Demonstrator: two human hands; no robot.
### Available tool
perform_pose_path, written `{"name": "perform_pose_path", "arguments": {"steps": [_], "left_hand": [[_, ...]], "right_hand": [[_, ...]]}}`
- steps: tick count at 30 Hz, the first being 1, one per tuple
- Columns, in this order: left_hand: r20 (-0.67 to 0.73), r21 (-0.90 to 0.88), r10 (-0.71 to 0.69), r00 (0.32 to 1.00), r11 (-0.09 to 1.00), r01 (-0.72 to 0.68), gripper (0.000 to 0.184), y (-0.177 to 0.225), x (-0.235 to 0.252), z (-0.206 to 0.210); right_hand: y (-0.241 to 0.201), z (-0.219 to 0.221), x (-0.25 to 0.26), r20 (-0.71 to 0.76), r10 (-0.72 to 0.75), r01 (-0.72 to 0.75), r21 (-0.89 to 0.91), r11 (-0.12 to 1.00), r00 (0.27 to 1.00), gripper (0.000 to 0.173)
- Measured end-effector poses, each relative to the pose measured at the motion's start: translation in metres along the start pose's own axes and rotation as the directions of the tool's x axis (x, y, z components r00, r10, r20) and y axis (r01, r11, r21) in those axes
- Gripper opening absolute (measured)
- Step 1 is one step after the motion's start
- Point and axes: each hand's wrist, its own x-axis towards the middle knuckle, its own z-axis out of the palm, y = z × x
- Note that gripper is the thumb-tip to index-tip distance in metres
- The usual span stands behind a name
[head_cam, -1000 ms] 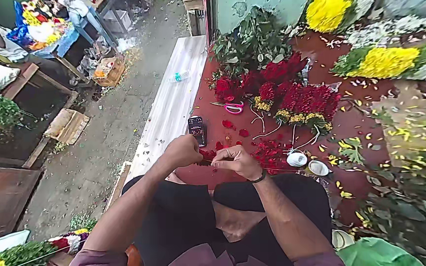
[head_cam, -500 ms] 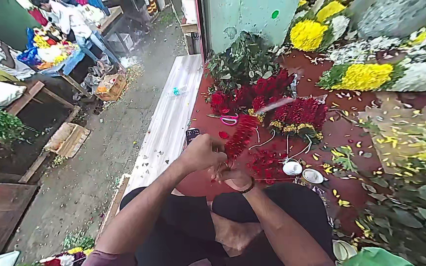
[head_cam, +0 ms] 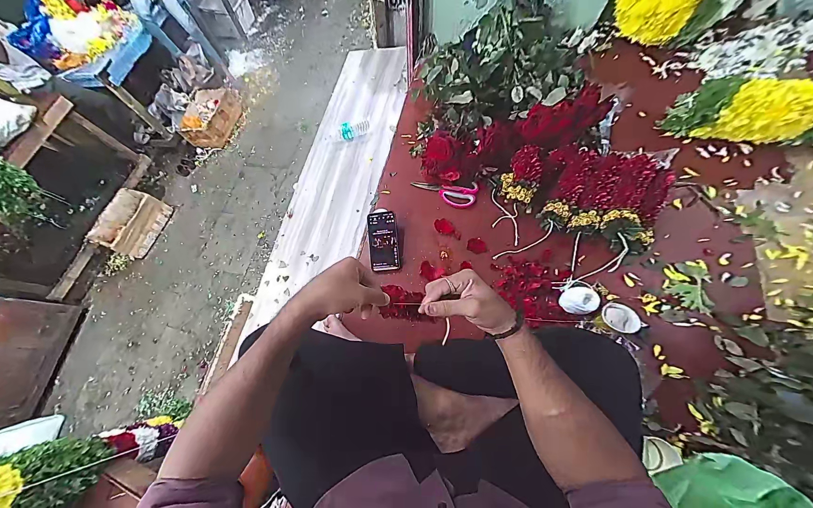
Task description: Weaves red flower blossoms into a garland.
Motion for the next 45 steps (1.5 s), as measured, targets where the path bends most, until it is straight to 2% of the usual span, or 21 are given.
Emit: {"name": "perform_pose_path", "arguments": {"steps": [3, 6, 9, 12, 14, 17, 19, 23, 25, 27, 29, 31, 33, 36, 40, 42, 44, 45], "left_hand": [[-0.108, 0.175, -0.022, 0.994, 0.984, 0.041, 0.017, -0.008, 0.009, 0.001], [-0.133, 0.302, -0.051, 0.99, 0.949, 0.09, 0.02, -0.02, 0.014, 0.001], [-0.164, 0.312, -0.076, 0.984, 0.942, 0.124, 0.021, -0.042, 0.016, -0.001], [-0.207, 0.25, -0.127, 0.97, 0.952, 0.178, 0.018, -0.058, 0.01, 0.0], [-0.229, 0.181, -0.152, 0.962, 0.964, 0.195, 0.016, -0.062, 0.002, 0.005], [-0.234, 0.025, -0.129, 0.964, 0.99, 0.139, 0.015, -0.073, -0.004, 0.017], [-0.23, -0.09, -0.097, 0.968, 0.993, 0.078, 0.016, -0.081, -0.004, 0.026], [-0.196, -0.131, -0.089, 0.976, 0.989, 0.064, 0.017, -0.087, 0.001, 0.04], [-0.159, -0.131, -0.104, 0.982, 0.988, 0.083, 0.017, -0.088, 0.005, 0.043], [-0.147, -0.114, -0.118, 0.982, 0.988, 0.101, 0.017, -0.091, 0.01, 0.047], [-0.137, -0.102, -0.125, 0.983, 0.989, 0.111, 0.016, -0.091, 0.013, 0.048], [-0.137, -0.112, -0.123, 0.983, 0.988, 0.108, 0.015, -0.091, 0.011, 0.048], [-0.144, -0.122, -0.111, 0.983, 0.988, 0.093, 0.015, -0.09, 0.01, 0.047], [-0.135, -0.116, -0.098, 0.986, 0.99, 0.082, 0.016, -0.087, 0.011, 0.047], [-0.127, -0.083, -0.074, 0.989, 0.994, 0.064, 0.017, -0.089, 0.012, 0.049], [-0.13, -0.076, -0.072, 0.989, 0.995, 0.062, 0.016, -0.091, 0.012, 0.05], [-0.138, -0.08, -0.08, 0.987, 0.994, 0.069, 0.016, -0.092, 0.011, 0.049], [-0.144, -0.084, -0.081, 0.986, 0.994, 0.069, 0.016, -0.092, 0.01, 0.048]], "right_hand": [[0.004, 0.006, 0.0, 0.051, 0.019, -0.015, -0.067, 0.998, 0.999, 0.011], [0.003, 0.01, -0.002, 0.049, 0.062, -0.055, -0.126, 0.991, 0.997, 0.011], [-0.007, -0.008, -0.016, 0.04, 0.245, -0.229, -0.229, 0.946, 0.969, 0.012], [-0.011, -0.044, -0.039, -0.025, 0.549, -0.526, -0.326, 0.786, 0.835, 0.018], [0.007, -0.071, -0.055, -0.169, 0.639, -0.652, -0.341, 0.677, 0.751, 0.022], [0.042, -0.094, -0.056, -0.505, 0.528, -0.724, -0.373, 0.58, 0.683, 0.017], [0.052, -0.09, -0.037, -0.631, 0.402, -0.729, -0.427, 0.535, 0.664, 0.014], [0.081, -0.07, 0.013, -0.624, 0.284, -0.674, -0.572, 0.468, 0.728, 0.013], [0.112, -0.066, 0.034, -0.574, 0.258, -0.63, -0.701, 0.335, 0.777, 0.026], [0.139, -0.069, 0.048, -0.571, 0.261, -0.624, -0.748, 0.227, 0.778, 0.035], [0.146, -0.08, 0.054, -0.61, 0.268, -0.666, -0.669, 0.331, 0.746, 0.027], [0.135, -0.093, 0.053, -0.636, 0.285, -0.671, -0.517, 0.532, 0.717, 0.021], [0.123, -0.109, 0.045, -0.645, 0.311, -0.662, -0.414, 0.626, 0.698, 0.018], [0.103, -0.118, 0.031, -0.691, 0.324, -0.677, -0.323, 0.661, 0.646, 0.016], [0.085, -0.114, 0.032, -0.727, 0.332, -0.666, -0.227, 0.711, 0.601, 0.026], [0.088, -0.121, 0.03, -0.776, 0.268, -0.698, -0.287, 0.656, 0.57, 0.04], [0.093, -0.125, 0.026, -0.846, 0.172, -0.751, -0.332, 0.571, 0.505, 0.034], [0.095, -0.127, 0.024, -0.853, 0.161, -0.76, -0.338, 0.555, 0.497, 0.027]]}}
